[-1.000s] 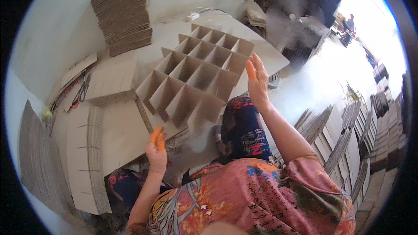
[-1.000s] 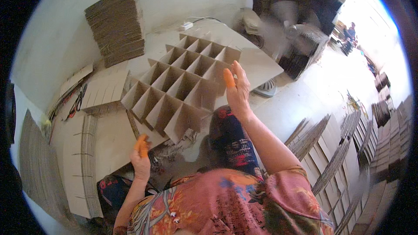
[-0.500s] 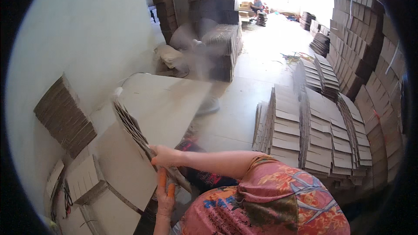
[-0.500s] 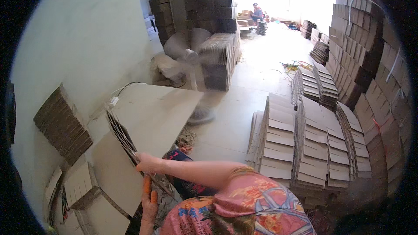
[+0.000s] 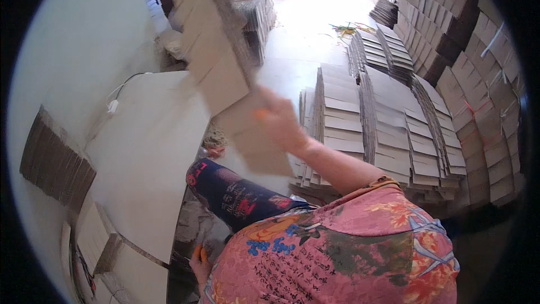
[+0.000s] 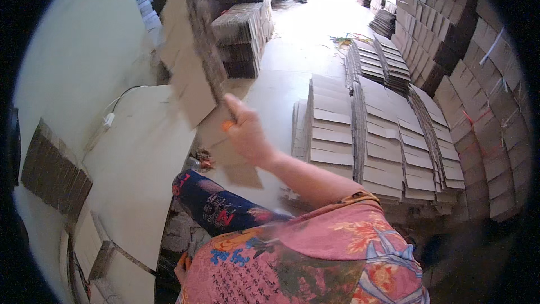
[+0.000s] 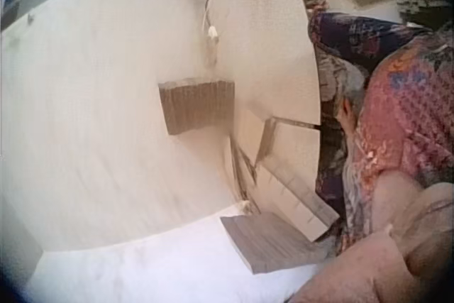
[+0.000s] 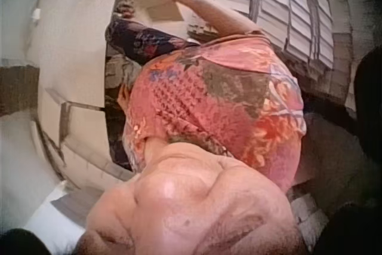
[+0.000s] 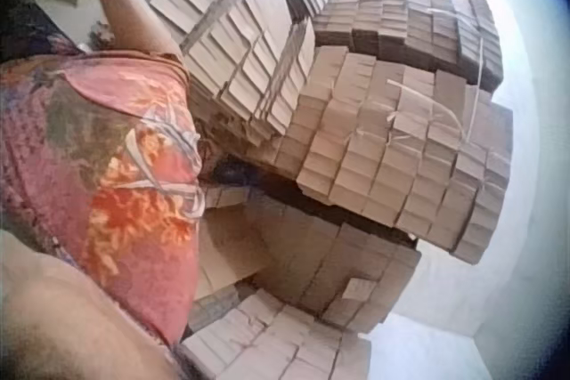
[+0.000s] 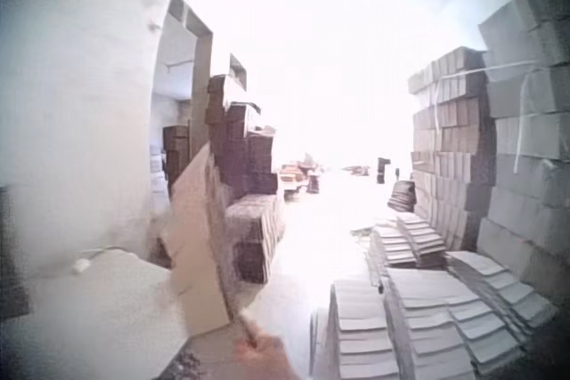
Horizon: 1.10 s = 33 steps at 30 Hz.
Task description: The person sits on the floor and folds pre-cut cardboard sheets into multi-compartment dividers. They repeatedly pick up flat sheets, fold along scored lines, and stack the finished dividers on a nearby pile.
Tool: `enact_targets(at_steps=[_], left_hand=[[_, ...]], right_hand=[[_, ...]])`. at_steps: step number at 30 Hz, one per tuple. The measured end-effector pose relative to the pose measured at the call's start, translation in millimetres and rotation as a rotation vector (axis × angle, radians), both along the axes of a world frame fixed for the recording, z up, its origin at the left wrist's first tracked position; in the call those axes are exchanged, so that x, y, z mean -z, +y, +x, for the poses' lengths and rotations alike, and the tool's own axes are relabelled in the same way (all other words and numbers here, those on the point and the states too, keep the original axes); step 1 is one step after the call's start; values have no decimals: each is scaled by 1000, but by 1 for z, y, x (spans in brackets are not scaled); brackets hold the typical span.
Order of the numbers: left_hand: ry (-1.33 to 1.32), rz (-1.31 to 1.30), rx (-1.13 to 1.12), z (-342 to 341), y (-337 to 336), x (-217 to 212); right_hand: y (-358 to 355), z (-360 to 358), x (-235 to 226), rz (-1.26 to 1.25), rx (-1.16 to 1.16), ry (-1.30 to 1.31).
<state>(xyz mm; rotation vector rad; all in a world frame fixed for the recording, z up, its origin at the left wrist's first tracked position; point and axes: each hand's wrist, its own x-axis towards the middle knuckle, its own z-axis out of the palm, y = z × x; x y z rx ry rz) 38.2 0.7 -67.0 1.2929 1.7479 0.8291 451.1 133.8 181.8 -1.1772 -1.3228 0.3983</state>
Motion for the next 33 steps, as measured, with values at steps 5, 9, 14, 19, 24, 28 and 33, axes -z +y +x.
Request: enact_targets(at_steps=[5, 9, 14, 19, 24, 28, 33], left_hand=[[256, -92, 296, -35, 5, 71], [19, -30, 301, -76, 1, 151], [130, -334, 350, -61, 20, 156], [-27, -462, 156, -113, 7, 224], [201, -267, 391, -18, 5, 47], [-17, -340, 197, -21, -8, 32], [153, -185, 224, -9, -13, 2]], right_hand=[[-7, 89, 7, 30, 647, -694], [-18, 116, 53, -563, 820, -830], [-39, 164, 196, -1277, 778, -825], [-17, 132, 232, -1301, 667, -594], [-30, 170, 255, -1202, 770, -727], [-17, 150, 231, -1296, 513, -734], [-4, 119, 221, -906, 487, -812]])
